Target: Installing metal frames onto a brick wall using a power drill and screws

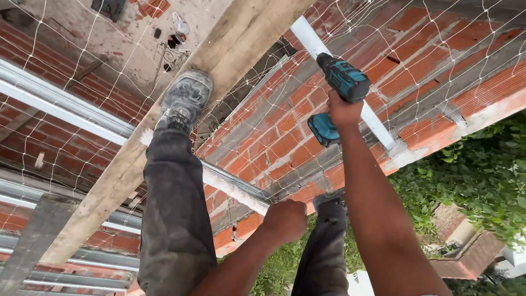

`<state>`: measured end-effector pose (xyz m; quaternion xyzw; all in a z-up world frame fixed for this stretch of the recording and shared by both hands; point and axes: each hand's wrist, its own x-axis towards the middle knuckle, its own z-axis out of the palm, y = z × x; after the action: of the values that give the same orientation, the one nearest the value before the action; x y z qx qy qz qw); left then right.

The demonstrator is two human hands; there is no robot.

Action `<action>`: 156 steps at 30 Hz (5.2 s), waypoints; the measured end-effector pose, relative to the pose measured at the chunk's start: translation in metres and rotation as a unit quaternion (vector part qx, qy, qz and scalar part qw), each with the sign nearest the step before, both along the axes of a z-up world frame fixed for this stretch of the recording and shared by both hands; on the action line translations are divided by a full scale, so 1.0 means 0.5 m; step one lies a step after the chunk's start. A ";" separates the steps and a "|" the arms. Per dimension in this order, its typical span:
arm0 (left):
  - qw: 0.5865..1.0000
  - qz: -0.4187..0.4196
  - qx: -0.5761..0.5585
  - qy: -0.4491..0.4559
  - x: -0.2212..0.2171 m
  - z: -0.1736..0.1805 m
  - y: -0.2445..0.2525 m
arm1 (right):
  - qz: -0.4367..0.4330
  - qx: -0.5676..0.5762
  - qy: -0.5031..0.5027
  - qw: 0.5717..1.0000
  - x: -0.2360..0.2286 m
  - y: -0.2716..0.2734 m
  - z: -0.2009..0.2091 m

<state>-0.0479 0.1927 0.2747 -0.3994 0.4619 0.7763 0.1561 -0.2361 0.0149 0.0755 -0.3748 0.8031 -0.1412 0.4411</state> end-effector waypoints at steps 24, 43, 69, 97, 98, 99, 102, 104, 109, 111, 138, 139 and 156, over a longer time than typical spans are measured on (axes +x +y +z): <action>0.996 0.085 -0.022 0.007 0.001 0.018 -0.026 | 0.043 0.044 0.031 0.998 -0.015 -0.057 -0.016; 0.997 0.077 -0.010 0.027 0.009 0.018 -0.044 | -0.009 0.053 -0.019 0.998 -0.036 -0.063 -0.019; 0.996 0.084 -0.002 0.038 0.005 0.013 -0.038 | 0.009 0.052 -0.027 0.998 -0.012 -0.072 0.012; 0.993 0.112 0.028 0.012 -0.007 0.023 -0.050 | 0.260 -0.051 -0.044 0.963 -0.091 -0.101 -0.013; 0.993 0.113 0.030 0.012 -0.005 0.023 -0.050 | 0.261 -0.049 -0.045 0.963 -0.090 -0.099 -0.013; 0.993 0.112 0.033 0.016 -0.003 0.023 -0.052 | 0.259 -0.053 -0.049 0.963 -0.089 -0.100 -0.014; 0.993 0.109 0.037 0.025 -0.003 0.016 -0.055 | 0.245 -0.036 -0.052 0.968 -0.091 -0.096 -0.015; 0.993 0.106 0.039 0.030 -0.003 0.013 -0.056 | 0.230 -0.013 -0.049 0.972 -0.097 -0.093 -0.018; 0.992 0.113 0.042 0.034 0.003 0.019 -0.060 | 0.205 -0.002 -0.058 0.977 -0.126 -0.081 -0.036; 0.992 0.114 0.041 0.034 -0.006 0.014 -0.046 | 0.206 -0.004 -0.060 0.977 -0.121 -0.084 -0.033; 0.994 0.043 0.094 0.045 0.003 0.033 -0.094 | 0.369 0.187 0.016 0.910 -0.140 -0.167 -0.029; 0.994 0.046 0.091 0.045 -0.003 0.029 -0.088 | 0.333 0.188 0.055 0.922 -0.163 -0.151 -0.049; 0.992 0.043 0.112 0.048 0.021 0.040 -0.115 | 0.270 0.185 0.052 0.943 -0.078 -0.150 -0.004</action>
<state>-0.0373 0.1354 0.2944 -0.3615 0.3610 0.8475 0.1442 -0.2749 -0.0603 0.0734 -0.4967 0.7055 0.1539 0.4815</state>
